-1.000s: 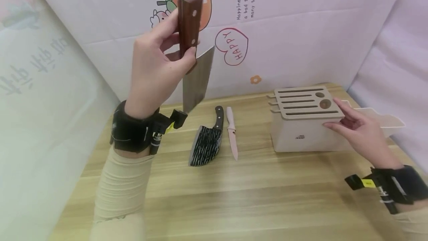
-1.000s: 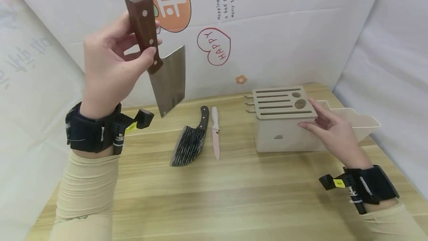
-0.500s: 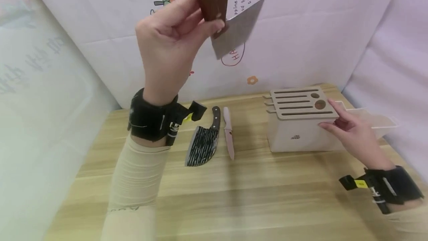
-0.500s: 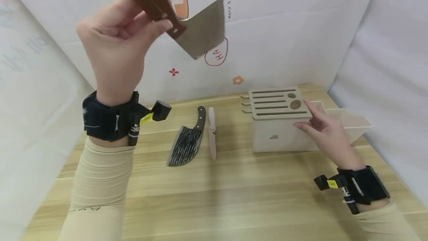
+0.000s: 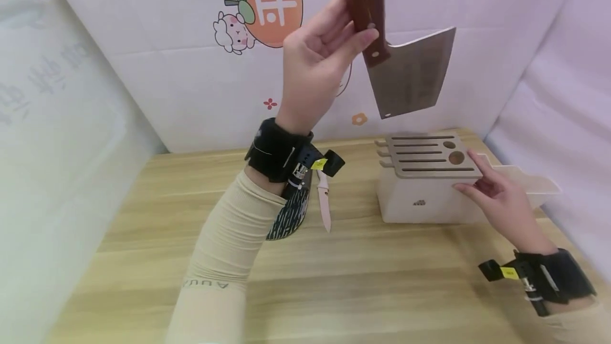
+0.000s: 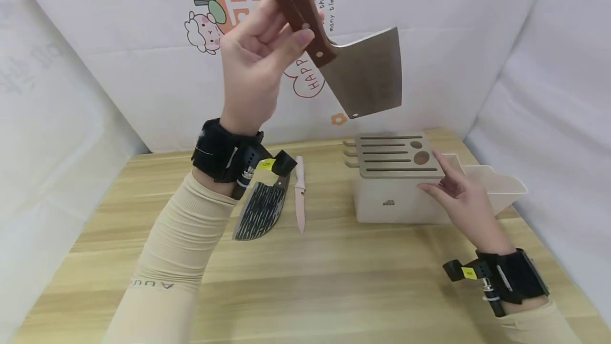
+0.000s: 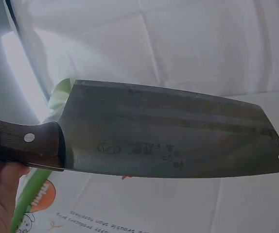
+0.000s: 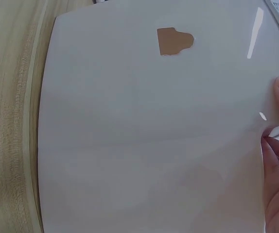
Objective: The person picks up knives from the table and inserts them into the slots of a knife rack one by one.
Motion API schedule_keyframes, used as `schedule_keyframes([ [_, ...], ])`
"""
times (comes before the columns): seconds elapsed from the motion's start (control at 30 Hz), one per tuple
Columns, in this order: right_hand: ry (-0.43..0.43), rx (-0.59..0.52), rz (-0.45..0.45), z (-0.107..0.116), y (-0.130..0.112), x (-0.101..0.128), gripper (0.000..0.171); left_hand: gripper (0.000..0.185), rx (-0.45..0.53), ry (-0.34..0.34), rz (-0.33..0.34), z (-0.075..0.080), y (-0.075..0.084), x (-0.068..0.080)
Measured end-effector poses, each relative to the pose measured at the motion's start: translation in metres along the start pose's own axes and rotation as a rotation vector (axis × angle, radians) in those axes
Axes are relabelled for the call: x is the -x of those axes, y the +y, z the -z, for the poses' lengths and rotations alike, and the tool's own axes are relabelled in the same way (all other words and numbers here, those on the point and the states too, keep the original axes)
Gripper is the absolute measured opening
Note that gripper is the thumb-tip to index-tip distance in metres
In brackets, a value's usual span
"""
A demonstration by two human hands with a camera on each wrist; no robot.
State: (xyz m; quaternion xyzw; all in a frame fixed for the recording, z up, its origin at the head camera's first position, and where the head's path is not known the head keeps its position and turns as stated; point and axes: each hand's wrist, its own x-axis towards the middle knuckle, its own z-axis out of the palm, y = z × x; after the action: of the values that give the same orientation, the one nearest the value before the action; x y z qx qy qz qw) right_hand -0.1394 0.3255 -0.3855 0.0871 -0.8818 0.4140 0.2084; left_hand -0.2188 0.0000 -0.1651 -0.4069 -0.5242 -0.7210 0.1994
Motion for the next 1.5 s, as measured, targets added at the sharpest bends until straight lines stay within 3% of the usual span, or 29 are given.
schedule_keyframes([
  [0.13,0.002,0.004,0.015,-0.001,-0.002,0.002,0.074,0.057,-0.030,-0.026,0.017,-0.001,0.001,0.003],
  [0.4,0.007,0.009,0.055,0.002,-0.008,-0.008,0.073,0.058,-0.002,0.004,0.029,-0.001,0.008,0.005],
  [0.87,-0.002,0.024,0.042,0.004,-0.005,-0.006,0.074,0.061,0.016,-0.069,0.130,-0.016,-0.008,0.009],
  [0.97,-0.008,0.035,0.027,0.006,-0.005,-0.003,0.074,0.060,0.019,-0.081,0.178,-0.023,-0.020,0.004],
  [1.2,0.005,0.018,0.006,0.015,-0.005,0.005,0.076,0.058,-0.061,-0.153,0.417,-0.048,-0.068,-0.007],
  [1.33,-0.015,0.016,0.014,0.014,-0.007,0.007,0.076,0.057,-0.153,-0.217,0.508,-0.049,-0.098,0.007],
  [1.5,-0.004,0.034,0.031,0.012,-0.010,0.014,0.077,0.056,-0.211,-0.224,0.604,-0.045,-0.120,0.035],
])
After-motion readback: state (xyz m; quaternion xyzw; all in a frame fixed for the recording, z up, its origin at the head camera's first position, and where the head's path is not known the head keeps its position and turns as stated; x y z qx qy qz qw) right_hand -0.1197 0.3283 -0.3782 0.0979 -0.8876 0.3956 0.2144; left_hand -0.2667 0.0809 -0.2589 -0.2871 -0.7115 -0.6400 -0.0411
